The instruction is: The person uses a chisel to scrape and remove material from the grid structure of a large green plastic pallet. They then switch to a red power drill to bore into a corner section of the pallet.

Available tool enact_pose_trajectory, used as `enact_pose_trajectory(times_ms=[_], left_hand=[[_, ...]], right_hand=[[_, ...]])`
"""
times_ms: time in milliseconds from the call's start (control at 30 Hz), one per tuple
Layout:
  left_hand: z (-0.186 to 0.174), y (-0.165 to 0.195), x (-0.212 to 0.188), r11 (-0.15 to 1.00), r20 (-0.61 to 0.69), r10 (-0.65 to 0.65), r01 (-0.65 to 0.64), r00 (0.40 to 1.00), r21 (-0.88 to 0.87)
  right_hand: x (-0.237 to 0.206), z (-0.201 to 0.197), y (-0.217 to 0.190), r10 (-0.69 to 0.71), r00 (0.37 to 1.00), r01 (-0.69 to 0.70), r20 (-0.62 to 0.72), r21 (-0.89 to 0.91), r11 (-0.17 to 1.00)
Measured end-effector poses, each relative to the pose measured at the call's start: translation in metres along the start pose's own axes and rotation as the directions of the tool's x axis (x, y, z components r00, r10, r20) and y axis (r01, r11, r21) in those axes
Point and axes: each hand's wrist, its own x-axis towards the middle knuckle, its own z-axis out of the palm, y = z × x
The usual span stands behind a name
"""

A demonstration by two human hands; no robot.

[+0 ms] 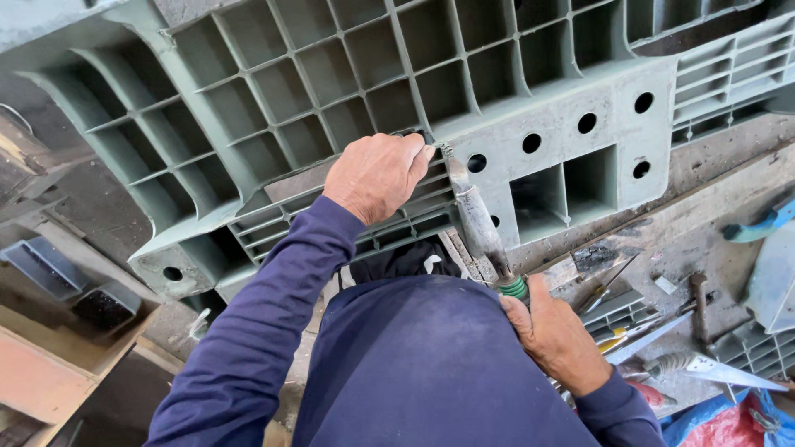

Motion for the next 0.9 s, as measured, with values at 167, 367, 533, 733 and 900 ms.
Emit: enact_pose_trajectory(times_ms=[167, 367, 533, 733, 900], left_hand=[[-0.01, 0.002, 0.003, 0.994, 0.152, -0.078, 0.088, 0.985, -0.06], [-0.016, -0.002, 0.01, 0.981, 0.305, -0.103, 0.147, 0.947, -0.124], [-0.012, -0.006, 0.014, 0.977, 0.337, -0.125, 0.176, 0.933, -0.123], [-0.008, -0.014, 0.019, 0.959, 0.376, -0.088, 0.181, 0.923, -0.219], [-0.005, -0.018, 0.021, 0.961, 0.39, -0.053, 0.153, 0.919, -0.228]], right_hand=[[0.001, 0.004, 0.0, 0.06, 0.998, -0.06, 0.009, -0.06, 0.996], [0.001, 0.004, 0.0, 0.026, 1.0, -0.026, -0.003, -0.059, 0.998], [0.001, 0.002, -0.004, 0.009, 1.0, -0.01, -0.013, -0.082, 0.997], [0.0, 0.006, -0.005, -0.014, 1.0, 0.011, -0.028, -0.093, 0.996], [0.0, 0.008, -0.005, -0.012, 0.999, 0.009, -0.029, -0.106, 0.994]])
